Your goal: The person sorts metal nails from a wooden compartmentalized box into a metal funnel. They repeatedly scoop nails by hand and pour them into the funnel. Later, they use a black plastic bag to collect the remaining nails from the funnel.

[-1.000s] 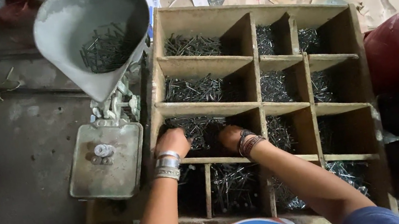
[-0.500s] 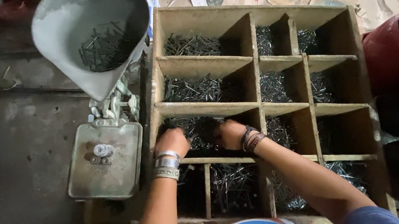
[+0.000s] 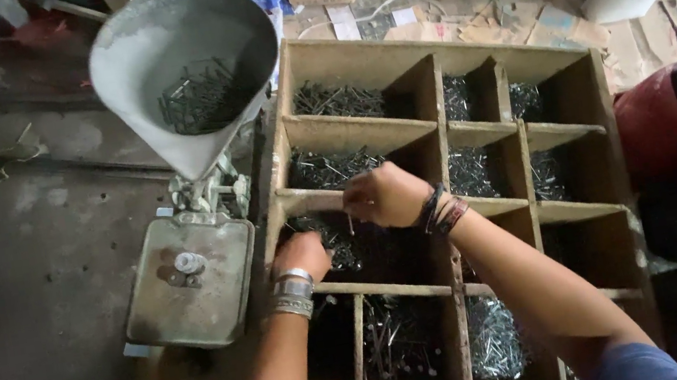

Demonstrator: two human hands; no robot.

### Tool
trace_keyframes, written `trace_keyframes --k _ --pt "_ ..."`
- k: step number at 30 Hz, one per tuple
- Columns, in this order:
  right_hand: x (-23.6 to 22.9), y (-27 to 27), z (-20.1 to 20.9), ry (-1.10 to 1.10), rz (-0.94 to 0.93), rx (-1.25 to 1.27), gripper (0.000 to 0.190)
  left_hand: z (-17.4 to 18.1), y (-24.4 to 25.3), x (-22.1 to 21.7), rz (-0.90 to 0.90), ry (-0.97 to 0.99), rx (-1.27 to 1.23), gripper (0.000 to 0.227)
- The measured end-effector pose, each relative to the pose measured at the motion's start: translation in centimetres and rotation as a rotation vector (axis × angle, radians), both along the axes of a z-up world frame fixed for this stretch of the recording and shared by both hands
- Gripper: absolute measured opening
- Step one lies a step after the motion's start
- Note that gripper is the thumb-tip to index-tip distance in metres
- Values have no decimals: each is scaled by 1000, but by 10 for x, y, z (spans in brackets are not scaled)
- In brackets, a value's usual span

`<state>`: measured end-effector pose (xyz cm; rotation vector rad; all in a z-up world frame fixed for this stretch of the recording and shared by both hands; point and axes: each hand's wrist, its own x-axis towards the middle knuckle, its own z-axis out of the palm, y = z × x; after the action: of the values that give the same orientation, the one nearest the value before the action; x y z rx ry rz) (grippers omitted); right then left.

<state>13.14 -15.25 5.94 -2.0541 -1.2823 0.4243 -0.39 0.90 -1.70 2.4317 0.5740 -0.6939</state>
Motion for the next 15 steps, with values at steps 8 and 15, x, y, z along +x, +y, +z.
trace_keyframes --k 8,15 --pt "28 42 87 -163 24 51 11 -34 1 5 1 8 55 32" --pt "47 107 143 -409 -14 252 9 -36 0 4 17 -22 27 31"
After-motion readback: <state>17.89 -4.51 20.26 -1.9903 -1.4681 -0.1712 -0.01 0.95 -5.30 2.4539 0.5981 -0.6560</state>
